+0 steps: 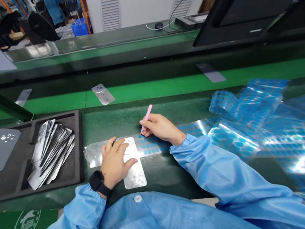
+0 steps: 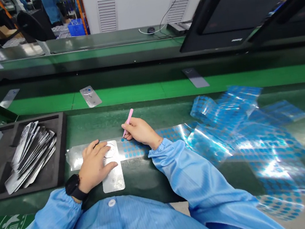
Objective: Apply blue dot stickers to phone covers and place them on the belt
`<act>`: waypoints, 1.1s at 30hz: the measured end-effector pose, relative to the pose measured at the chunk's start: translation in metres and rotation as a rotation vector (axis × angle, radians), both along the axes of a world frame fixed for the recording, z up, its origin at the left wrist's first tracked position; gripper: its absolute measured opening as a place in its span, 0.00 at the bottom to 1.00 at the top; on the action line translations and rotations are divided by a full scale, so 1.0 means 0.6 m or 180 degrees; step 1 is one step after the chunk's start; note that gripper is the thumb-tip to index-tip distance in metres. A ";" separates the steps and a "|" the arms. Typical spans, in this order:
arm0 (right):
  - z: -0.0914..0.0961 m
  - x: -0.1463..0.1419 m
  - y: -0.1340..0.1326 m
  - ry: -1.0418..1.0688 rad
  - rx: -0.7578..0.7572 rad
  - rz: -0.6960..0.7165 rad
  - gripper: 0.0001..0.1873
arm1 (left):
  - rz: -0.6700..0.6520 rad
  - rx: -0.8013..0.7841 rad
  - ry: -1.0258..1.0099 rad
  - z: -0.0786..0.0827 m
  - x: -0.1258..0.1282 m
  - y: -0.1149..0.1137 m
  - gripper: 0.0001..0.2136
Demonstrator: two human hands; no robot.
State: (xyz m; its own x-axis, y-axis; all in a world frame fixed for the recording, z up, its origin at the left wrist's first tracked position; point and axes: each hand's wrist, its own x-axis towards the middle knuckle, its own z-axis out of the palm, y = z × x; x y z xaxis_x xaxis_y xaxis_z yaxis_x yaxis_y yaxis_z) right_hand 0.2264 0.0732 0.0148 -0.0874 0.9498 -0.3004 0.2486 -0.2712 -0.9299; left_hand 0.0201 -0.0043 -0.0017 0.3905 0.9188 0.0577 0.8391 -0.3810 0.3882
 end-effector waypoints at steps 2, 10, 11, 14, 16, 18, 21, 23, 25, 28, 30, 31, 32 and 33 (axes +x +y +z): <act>0.006 -0.002 -0.011 0.0166 -0.0035 -0.0029 0.14 | -0.0013 0.0045 -0.0065 -0.003 -0.001 0.001 0.23; 0.011 -0.050 -0.046 -0.0279 0.0058 0.0430 0.12 | 0.0020 0.0190 -0.0172 -0.013 0.001 -0.002 0.24; 0.009 -0.054 -0.043 -0.0366 0.0073 0.0467 0.12 | 0.0015 0.0197 -0.0183 -0.013 0.001 -0.002 0.23; 0.004 -0.060 -0.031 -0.0516 0.0064 0.0604 0.13 | -0.0018 0.0262 -0.0210 -0.015 0.000 -0.004 0.22; 0.002 -0.059 -0.027 -0.0552 0.0053 0.0662 0.13 | -0.0056 0.0337 -0.0232 -0.017 0.000 -0.005 0.22; 0.001 -0.058 -0.025 -0.0568 0.0039 0.0668 0.13 | -0.0076 0.0404 -0.0255 -0.019 0.000 -0.005 0.21; 0.002 -0.057 -0.026 -0.0592 -0.0015 0.0650 0.13 | -0.0079 0.0431 -0.0265 -0.020 0.000 -0.006 0.21; 0.003 -0.057 -0.026 -0.0604 -0.0032 0.0650 0.13 | -0.0090 0.0430 -0.0269 -0.019 0.000 -0.006 0.20; 0.003 -0.058 -0.026 -0.0609 -0.0028 0.0645 0.13 | -0.0105 0.0445 -0.0274 -0.018 0.000 -0.006 0.20; 0.001 -0.059 -0.025 -0.0599 -0.0010 0.0652 0.13 | -0.0114 0.0454 -0.0266 -0.017 0.001 -0.007 0.20; 0.001 -0.059 -0.025 -0.0617 0.0003 0.0676 0.13 | -0.0115 0.0434 -0.0254 -0.018 0.001 -0.007 0.20; 0.001 -0.059 -0.025 -0.0638 0.0012 0.0686 0.13 | -0.0115 0.0421 -0.0248 -0.018 0.001 -0.007 0.20; 0.001 -0.059 -0.026 -0.0662 0.0018 0.0692 0.13 | -0.0114 0.0409 -0.0241 -0.018 0.000 -0.007 0.20; 0.001 -0.059 -0.026 -0.0685 0.0024 0.0693 0.13 | -0.0114 0.0402 -0.0236 -0.018 0.000 -0.007 0.20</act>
State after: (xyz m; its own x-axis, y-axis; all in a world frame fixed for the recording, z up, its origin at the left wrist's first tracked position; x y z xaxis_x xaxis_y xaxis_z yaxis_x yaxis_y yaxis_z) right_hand 0.1909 0.0577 0.0154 -0.2242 0.9180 -0.3270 0.4916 -0.1832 -0.8513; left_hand 0.0202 -0.0083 -0.0126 0.4132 0.8880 0.2018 0.7949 -0.4598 0.3959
